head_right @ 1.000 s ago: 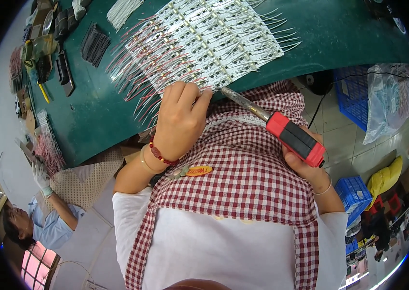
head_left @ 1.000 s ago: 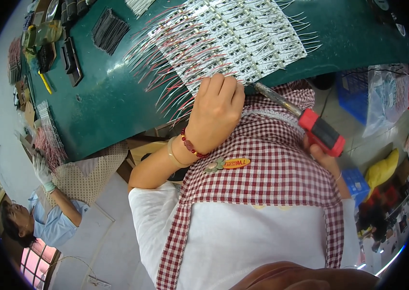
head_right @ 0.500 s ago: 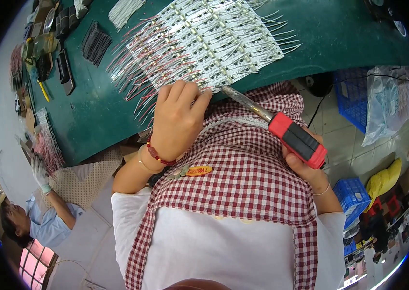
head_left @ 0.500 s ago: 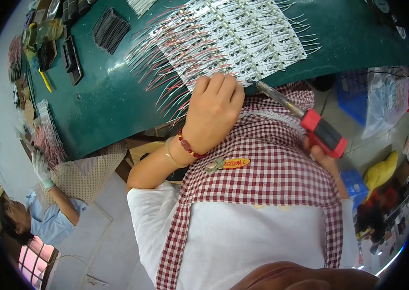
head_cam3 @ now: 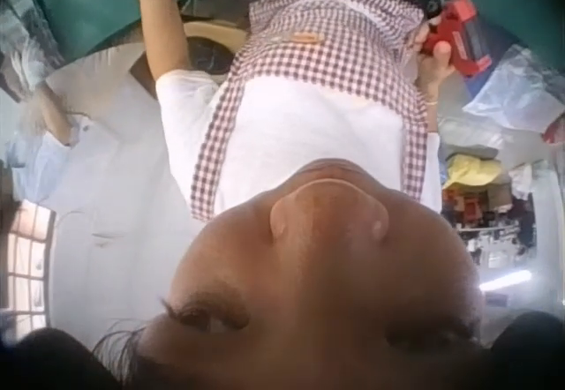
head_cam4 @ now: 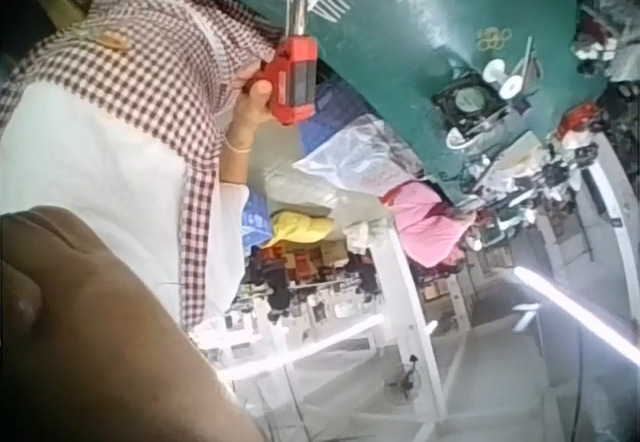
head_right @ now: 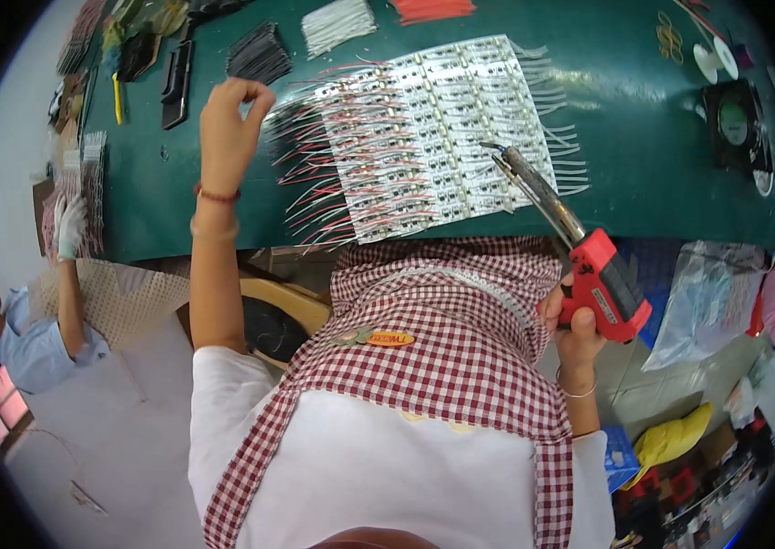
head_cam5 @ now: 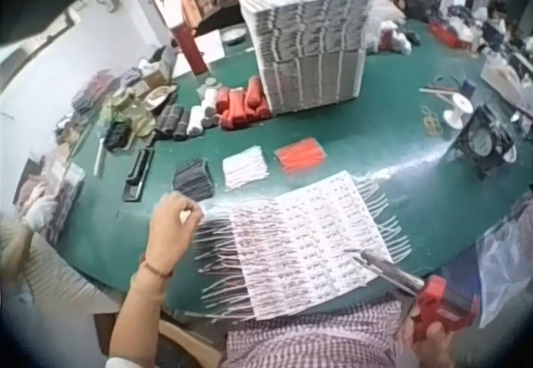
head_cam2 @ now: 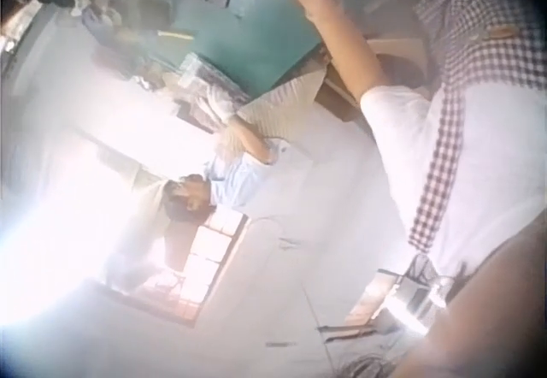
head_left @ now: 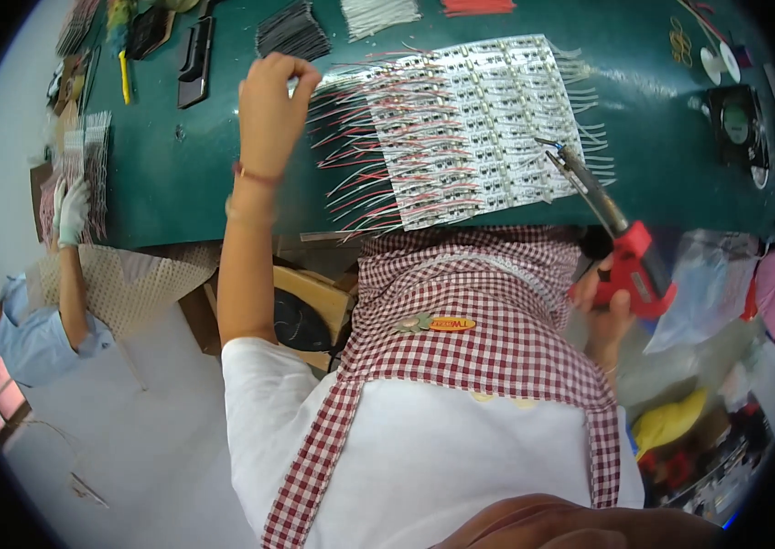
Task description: The person solders wires onto circuit board panels using a soldering gun, positioning and pressing the wires against the boards by hand.
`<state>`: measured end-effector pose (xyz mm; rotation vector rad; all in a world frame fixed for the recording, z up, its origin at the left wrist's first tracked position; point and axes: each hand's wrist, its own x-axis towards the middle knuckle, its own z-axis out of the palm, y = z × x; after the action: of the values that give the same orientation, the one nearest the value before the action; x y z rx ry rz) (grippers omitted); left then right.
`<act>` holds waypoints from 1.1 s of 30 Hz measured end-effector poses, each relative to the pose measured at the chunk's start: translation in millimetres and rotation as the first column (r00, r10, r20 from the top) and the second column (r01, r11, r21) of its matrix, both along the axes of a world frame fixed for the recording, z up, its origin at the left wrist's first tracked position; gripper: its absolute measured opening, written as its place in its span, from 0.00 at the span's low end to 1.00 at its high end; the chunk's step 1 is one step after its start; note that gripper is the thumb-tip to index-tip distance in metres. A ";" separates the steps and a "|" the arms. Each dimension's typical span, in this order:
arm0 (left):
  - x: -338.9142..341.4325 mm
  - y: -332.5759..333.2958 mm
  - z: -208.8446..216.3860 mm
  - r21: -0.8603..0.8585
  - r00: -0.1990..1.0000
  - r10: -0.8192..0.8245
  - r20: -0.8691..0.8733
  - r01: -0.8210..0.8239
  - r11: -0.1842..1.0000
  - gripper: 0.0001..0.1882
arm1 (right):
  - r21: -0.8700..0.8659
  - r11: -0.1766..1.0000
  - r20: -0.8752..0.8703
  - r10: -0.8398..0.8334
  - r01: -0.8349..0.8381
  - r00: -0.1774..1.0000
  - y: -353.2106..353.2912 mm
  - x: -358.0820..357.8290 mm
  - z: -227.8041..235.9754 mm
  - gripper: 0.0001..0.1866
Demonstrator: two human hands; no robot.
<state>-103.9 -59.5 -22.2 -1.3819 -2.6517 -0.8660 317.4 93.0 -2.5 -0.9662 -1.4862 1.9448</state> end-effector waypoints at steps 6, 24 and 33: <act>-39.1 19.7 -21.1 -0.185 0.946 0.154 -0.287 -0.212 0.960 0.06 | 0.072 0.996 -0.098 -0.039 0.046 0.994 -6.8 -2.5 7.8 0.33; 60.5 153.9 -33.4 0.033 0.931 -0.362 0.046 0.361 0.932 0.15 | -0.282 0.957 -0.453 -0.195 0.067 0.870 41.1 -82.6 -20.6 0.26; 64.4 126.7 -19.1 -0.026 0.924 -0.365 0.117 0.370 0.929 0.07 | -0.249 0.969 -0.436 -0.116 0.004 0.892 10.2 -78.8 -17.7 0.25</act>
<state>-39.5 67.2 -41.3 -1.9412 -2.5427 -0.9353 238.5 103.2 -20.2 -0.5867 -0.9632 2.1528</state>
